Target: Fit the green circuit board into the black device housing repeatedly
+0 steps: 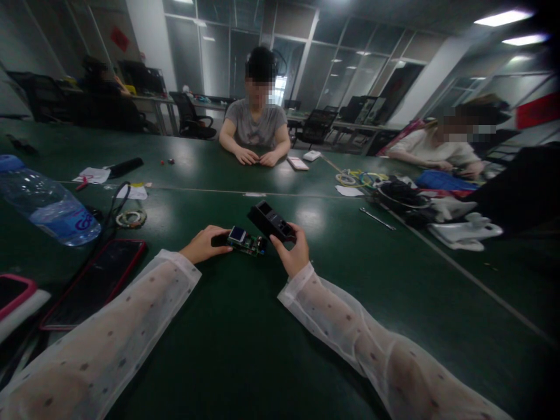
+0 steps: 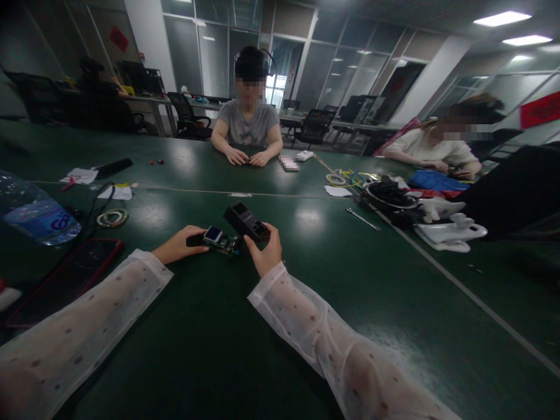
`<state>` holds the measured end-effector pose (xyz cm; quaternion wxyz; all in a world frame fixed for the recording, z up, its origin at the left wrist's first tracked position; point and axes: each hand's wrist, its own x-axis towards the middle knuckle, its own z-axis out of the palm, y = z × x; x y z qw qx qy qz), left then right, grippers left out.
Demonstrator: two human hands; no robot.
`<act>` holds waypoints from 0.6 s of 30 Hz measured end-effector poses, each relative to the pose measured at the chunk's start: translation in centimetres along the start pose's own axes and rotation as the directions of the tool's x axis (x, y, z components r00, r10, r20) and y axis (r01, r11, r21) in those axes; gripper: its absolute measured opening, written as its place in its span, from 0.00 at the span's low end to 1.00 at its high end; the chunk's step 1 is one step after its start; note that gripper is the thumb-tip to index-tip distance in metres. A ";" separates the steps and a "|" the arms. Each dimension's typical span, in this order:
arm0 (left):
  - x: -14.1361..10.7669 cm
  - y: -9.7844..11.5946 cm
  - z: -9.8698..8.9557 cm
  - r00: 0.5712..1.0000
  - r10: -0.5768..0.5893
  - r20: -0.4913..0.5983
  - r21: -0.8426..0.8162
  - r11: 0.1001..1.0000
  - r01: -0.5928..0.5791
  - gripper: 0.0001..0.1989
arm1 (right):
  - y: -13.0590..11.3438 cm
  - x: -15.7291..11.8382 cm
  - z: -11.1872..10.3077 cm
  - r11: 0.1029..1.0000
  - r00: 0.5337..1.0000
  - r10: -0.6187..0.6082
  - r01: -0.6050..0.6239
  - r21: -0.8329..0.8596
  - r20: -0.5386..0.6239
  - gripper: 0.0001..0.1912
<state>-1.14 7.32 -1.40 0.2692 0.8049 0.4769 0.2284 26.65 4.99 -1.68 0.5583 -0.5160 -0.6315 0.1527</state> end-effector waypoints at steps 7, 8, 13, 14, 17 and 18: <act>0.0 -0.2 0.2 1.000 -0.007 -0.009 -0.011 1.000 0.006 0.28 | -1.7 -0.6 -0.3 0.990 0.976 -0.128 0.114 0.088 0.174 0.25; 0.1 -0.2 0.2 1.000 -0.013 -0.017 -0.010 1.000 0.013 0.28 | -1.7 -0.6 -0.3 0.989 0.972 -0.133 0.118 0.087 0.195 0.25; 0.1 0.0 0.3 0.998 0.022 -0.050 -0.008 1.000 -0.023 0.26 | -1.6 -0.6 -0.2 0.990 0.948 -0.142 0.139 0.031 0.285 0.26; 0.1 0.0 0.3 0.998 0.031 -0.057 -0.003 1.000 -0.031 0.25 | -1.6 -0.6 -0.2 0.989 0.943 -0.148 0.148 0.023 0.299 0.26; 0.2 0.1 0.3 0.997 0.028 -0.069 0.012 1.000 -0.027 0.25 | -1.6 -0.6 -0.3 0.987 0.928 -0.155 0.161 0.012 0.340 0.26; 0.2 0.1 0.3 0.997 0.024 -0.067 0.013 1.000 -0.023 0.26 | -1.6 -0.6 -0.3 0.988 0.924 -0.147 0.155 0.008 0.352 0.26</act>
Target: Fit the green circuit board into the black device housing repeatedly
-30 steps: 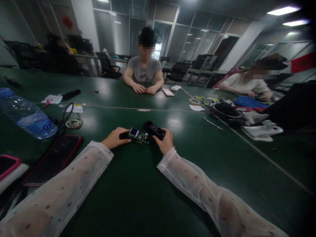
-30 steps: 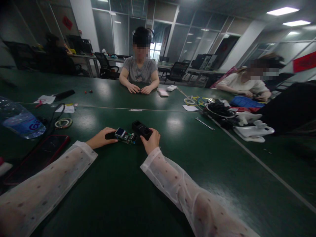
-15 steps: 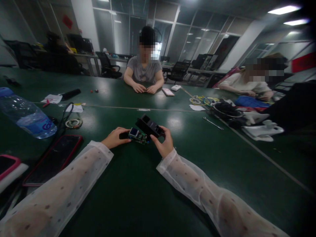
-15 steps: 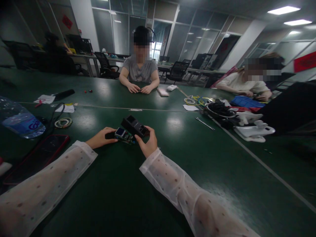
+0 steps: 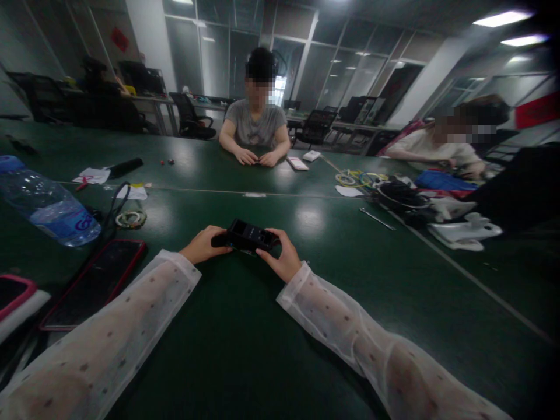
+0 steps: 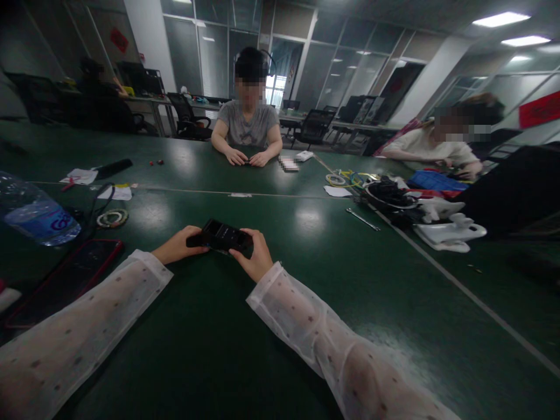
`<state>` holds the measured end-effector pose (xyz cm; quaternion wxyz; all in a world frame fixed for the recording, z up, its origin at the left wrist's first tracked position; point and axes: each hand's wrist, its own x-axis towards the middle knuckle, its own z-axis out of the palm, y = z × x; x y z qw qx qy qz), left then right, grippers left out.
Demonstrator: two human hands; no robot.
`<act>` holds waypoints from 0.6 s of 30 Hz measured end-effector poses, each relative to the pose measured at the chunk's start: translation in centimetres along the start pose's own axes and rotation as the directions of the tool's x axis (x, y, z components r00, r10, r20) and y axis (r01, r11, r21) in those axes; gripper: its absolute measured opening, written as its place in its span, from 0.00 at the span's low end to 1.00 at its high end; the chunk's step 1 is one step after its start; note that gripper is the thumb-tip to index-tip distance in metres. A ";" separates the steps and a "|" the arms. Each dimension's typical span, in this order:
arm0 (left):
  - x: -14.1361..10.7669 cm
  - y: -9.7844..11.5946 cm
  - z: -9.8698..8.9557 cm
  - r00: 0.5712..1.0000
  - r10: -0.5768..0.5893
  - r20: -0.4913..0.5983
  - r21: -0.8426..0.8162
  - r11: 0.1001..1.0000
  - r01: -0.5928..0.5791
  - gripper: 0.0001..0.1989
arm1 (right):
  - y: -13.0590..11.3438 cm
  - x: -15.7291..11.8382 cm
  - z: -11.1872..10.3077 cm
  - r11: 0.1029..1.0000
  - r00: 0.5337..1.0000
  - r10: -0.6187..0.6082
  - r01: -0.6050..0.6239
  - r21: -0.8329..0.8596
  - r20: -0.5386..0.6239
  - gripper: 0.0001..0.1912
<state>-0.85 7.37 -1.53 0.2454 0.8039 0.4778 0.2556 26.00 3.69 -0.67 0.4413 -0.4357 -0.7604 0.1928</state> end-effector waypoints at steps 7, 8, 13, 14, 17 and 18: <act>-0.1 -0.2 0.0 1.000 -0.001 0.010 0.003 1.000 0.001 0.35 | 0.5 0.1 0.1 0.998 0.995 0.053 -0.052 -0.017 0.079 0.27; -0.2 -0.1 0.0 1.000 -0.005 0.012 0.000 1.000 0.005 0.35 | 0.6 0.1 0.1 0.998 0.993 0.059 -0.055 -0.037 0.104 0.27; -0.3 0.2 0.0 0.999 -0.046 0.007 -0.003 0.999 0.046 0.38 | 0.7 0.2 0.1 0.994 0.986 0.052 -0.037 -0.101 0.157 0.26; -0.3 0.2 0.0 0.999 -0.048 0.009 0.001 0.999 0.048 0.38 | 0.7 0.2 0.1 0.995 0.987 0.045 -0.030 -0.100 0.156 0.26; -0.3 0.2 -0.1 0.998 -0.067 0.020 0.005 0.998 0.067 0.38 | 0.6 0.2 0.0 0.996 0.987 0.023 -0.008 -0.092 0.158 0.25; -0.3 0.2 -0.1 0.997 -0.078 0.025 0.003 0.997 0.078 0.38 | 0.6 0.2 0.0 0.996 0.987 0.015 -0.001 -0.091 0.159 0.26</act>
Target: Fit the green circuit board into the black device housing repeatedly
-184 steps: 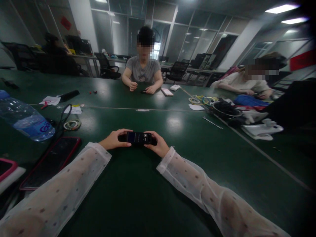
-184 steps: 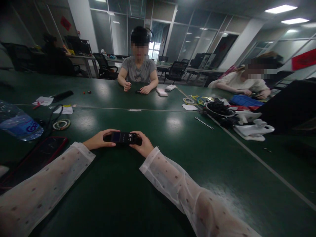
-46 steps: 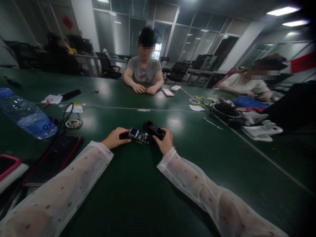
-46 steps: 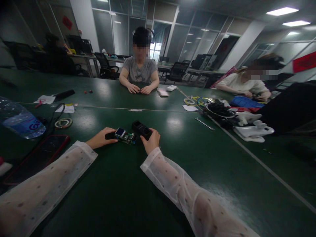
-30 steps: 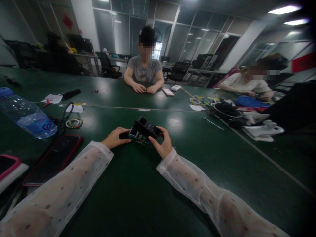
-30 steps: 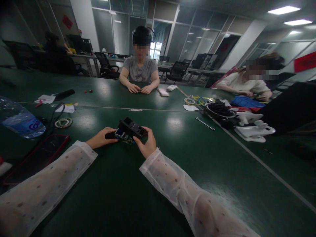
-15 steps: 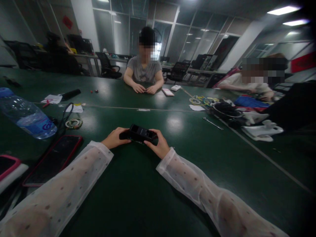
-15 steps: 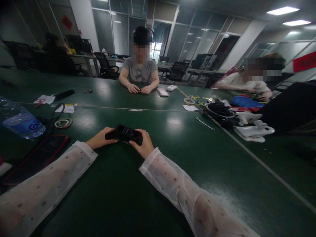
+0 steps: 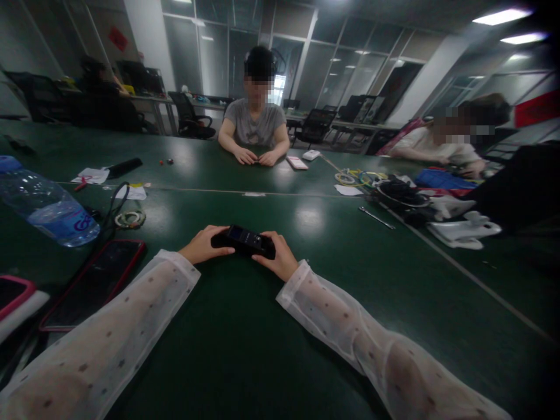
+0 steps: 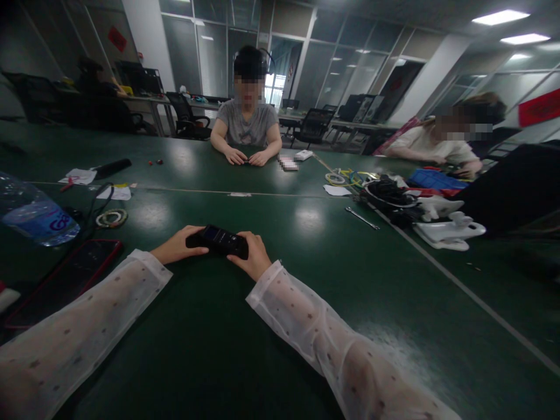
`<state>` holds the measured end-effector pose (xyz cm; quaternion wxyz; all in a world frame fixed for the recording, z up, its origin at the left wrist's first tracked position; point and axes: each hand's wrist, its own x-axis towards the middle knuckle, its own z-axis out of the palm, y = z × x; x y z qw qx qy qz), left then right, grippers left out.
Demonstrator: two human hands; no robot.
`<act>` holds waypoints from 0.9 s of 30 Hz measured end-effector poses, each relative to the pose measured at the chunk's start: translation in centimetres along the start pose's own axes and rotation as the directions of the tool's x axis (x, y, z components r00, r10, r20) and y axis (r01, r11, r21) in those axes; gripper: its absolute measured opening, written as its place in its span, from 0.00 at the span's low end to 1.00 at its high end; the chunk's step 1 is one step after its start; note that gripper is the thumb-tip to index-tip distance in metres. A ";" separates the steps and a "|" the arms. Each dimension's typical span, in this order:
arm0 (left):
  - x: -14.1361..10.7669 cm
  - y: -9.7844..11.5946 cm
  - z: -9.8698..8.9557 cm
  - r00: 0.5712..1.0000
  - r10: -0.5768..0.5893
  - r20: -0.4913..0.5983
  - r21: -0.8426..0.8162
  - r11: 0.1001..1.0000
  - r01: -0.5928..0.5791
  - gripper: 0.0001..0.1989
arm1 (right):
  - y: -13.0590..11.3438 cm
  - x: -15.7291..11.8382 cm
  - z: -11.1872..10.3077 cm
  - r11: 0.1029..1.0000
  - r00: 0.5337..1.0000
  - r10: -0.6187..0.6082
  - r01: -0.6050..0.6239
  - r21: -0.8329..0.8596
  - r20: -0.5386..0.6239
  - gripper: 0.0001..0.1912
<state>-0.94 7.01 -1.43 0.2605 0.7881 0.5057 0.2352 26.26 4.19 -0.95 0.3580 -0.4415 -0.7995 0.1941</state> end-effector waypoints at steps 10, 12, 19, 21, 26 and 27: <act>-0.3 1.3 -0.6 0.997 0.074 0.036 -0.009 0.997 -0.074 0.33 | -0.1 0.0 -0.2 1.000 0.998 -0.013 0.013 0.007 0.061 0.28; -0.3 1.5 -0.7 0.997 0.065 0.041 -0.016 0.998 -0.064 0.33 | -0.1 0.0 -0.3 1.000 0.997 0.004 -0.005 0.018 0.076 0.28; -0.4 1.8 -0.8 0.998 0.042 0.048 -0.038 0.998 -0.040 0.33 | 0.1 0.1 -0.2 0.996 0.995 0.053 -0.059 0.067 0.085 0.28; -0.4 1.7 -0.8 0.998 0.035 0.055 -0.037 0.999 -0.033 0.33 | 0.1 0.1 -0.2 0.994 0.994 0.058 -0.066 0.085 0.089 0.28; -0.3 1.5 -0.8 0.998 0.027 0.056 -0.033 0.999 -0.025 0.33 | -0.4 0.1 -0.5 0.991 0.991 0.070 -0.082 0.104 0.115 0.28; -0.3 1.5 -0.8 0.998 0.030 0.059 -0.036 0.999 -0.028 0.33 | -0.5 0.1 -0.7 0.991 0.990 0.074 -0.087 0.101 0.124 0.28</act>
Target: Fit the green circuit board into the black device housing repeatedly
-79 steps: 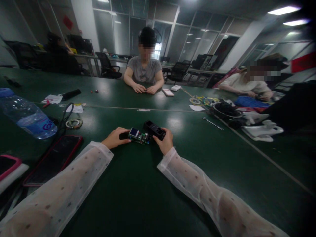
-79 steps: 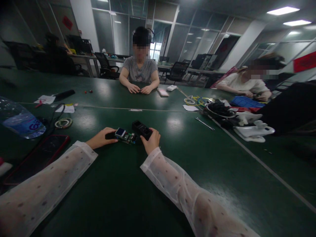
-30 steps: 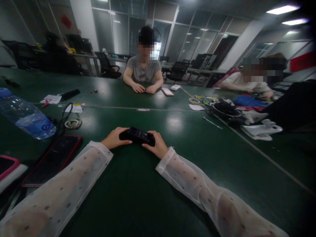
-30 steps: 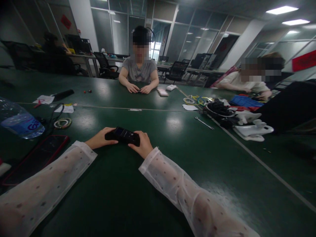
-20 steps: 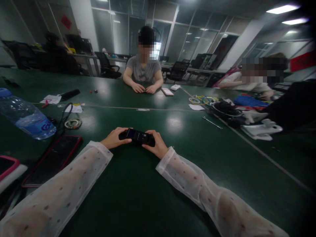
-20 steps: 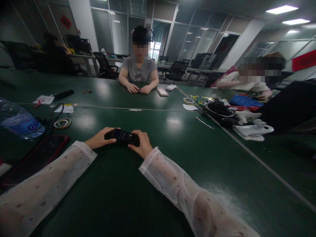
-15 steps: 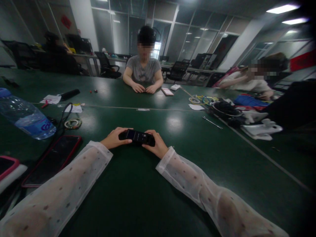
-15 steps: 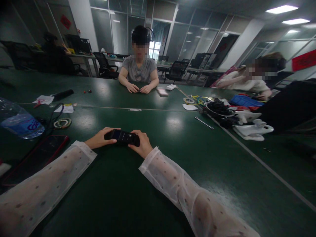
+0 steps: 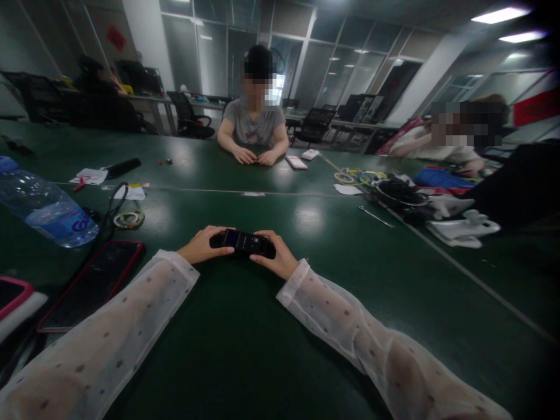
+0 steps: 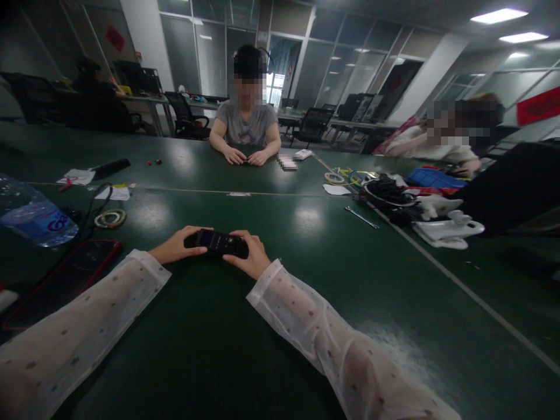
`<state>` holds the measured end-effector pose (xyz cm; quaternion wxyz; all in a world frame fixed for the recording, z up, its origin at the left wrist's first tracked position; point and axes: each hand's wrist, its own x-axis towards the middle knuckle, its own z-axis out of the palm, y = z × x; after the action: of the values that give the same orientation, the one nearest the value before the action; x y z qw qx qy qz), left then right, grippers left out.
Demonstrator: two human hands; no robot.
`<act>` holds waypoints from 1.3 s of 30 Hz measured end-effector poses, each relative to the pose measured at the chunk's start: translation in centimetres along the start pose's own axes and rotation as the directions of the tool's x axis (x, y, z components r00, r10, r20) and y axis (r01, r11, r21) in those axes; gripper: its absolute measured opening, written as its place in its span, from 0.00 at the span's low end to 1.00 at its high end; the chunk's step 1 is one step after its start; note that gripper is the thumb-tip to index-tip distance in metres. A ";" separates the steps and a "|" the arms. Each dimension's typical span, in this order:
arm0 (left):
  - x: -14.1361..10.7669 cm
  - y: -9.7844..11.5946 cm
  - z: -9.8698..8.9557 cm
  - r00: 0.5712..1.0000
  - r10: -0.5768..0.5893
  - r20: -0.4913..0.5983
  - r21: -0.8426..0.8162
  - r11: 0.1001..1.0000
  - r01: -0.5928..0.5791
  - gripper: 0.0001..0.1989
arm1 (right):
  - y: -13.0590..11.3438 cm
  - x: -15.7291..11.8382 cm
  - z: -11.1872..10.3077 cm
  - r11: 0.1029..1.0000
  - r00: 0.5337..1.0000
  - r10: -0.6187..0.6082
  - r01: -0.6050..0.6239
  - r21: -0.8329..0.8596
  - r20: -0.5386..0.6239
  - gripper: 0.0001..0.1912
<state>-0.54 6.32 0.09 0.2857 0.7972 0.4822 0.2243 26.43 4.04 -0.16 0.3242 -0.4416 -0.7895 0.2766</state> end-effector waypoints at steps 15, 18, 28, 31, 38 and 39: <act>0.1 -0.2 0.1 1.000 0.000 0.008 0.011 1.000 0.000 0.32 | 0.4 0.3 -0.3 0.994 0.998 0.029 -0.035 0.101 0.058 0.25; 0.0 -0.2 0.0 1.000 -0.026 0.014 0.009 1.000 0.026 0.33 | 0.6 0.3 -0.4 0.991 0.996 0.055 -0.064 0.121 0.074 0.26; 0.0 0.1 -0.2 0.998 -0.057 0.042 -0.045 0.997 0.059 0.33 | 0.1 0.3 -0.8 0.986 0.992 0.087 -0.100 0.132 0.096 0.27; -0.1 0.2 -0.2 0.999 -0.038 0.037 -0.055 0.998 0.041 0.32 | -0.1 0.2 -0.9 0.987 0.993 0.078 -0.089 0.131 0.085 0.27; 0.0 -0.1 -0.1 0.999 -0.027 0.034 -0.076 0.997 0.030 0.32 | -0.4 0.1 -0.9 0.986 0.994 0.077 -0.087 0.141 0.077 0.27; 0.0 -0.1 0.0 0.999 -0.025 0.036 -0.083 0.996 0.028 0.32 | -0.5 0.1 -0.9 0.986 0.995 0.075 -0.085 0.144 0.073 0.27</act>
<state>-0.65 6.40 0.03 0.3300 0.7820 0.4779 0.2263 26.84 4.00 0.77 0.3176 -0.4381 -0.7593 0.3614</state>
